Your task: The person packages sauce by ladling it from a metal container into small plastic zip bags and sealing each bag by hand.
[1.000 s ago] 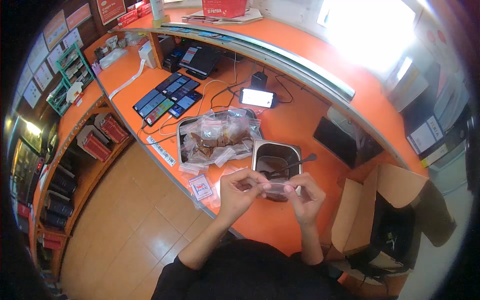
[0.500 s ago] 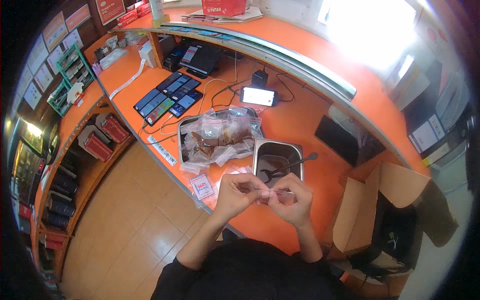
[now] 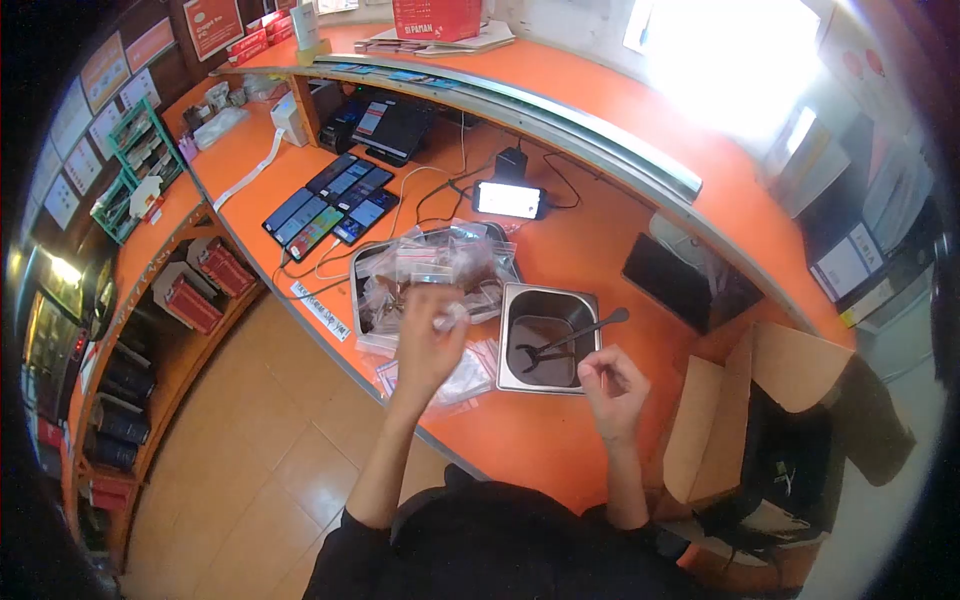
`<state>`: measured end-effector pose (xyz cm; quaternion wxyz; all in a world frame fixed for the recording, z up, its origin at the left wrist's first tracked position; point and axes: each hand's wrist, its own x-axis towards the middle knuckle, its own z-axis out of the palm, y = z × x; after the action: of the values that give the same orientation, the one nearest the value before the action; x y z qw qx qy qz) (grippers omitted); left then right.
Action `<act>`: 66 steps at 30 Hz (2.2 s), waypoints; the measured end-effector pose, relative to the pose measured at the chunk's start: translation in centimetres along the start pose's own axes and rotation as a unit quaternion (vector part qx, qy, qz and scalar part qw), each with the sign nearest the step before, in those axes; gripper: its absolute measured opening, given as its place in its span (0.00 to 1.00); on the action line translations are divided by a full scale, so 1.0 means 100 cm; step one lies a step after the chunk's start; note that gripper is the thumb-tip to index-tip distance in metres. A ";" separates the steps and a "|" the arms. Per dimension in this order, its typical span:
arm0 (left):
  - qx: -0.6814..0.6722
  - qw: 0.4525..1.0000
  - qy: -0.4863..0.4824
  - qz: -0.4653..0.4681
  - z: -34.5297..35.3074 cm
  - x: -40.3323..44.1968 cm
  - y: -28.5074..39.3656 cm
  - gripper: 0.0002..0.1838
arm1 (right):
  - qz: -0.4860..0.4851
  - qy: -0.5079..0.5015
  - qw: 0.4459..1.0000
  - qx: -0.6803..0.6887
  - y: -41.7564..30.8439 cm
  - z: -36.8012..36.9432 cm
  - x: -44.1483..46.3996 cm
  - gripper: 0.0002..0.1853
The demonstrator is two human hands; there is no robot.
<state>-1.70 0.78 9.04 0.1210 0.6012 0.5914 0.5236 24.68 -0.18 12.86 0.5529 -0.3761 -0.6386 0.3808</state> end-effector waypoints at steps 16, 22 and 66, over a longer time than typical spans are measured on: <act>0.228 0.951 -0.075 -0.195 0.045 -0.070 -0.038 0.22 | 0.047 -0.011 0.999 0.021 0.006 0.002 -0.004 0.03; 0.071 0.996 0.008 -0.049 0.027 -0.074 -0.028 0.06 | 0.059 -0.074 0.995 -0.028 0.001 0.014 0.000 0.03; 0.078 0.995 -0.035 0.050 -0.017 -0.057 0.085 0.30 | -0.183 -0.097 0.943 -0.260 -0.012 0.048 0.003 0.07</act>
<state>3.36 -7.11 13.51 0.0681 0.6560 0.5946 0.4598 19.78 -0.74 13.57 0.4314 -0.3450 -0.8236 0.1285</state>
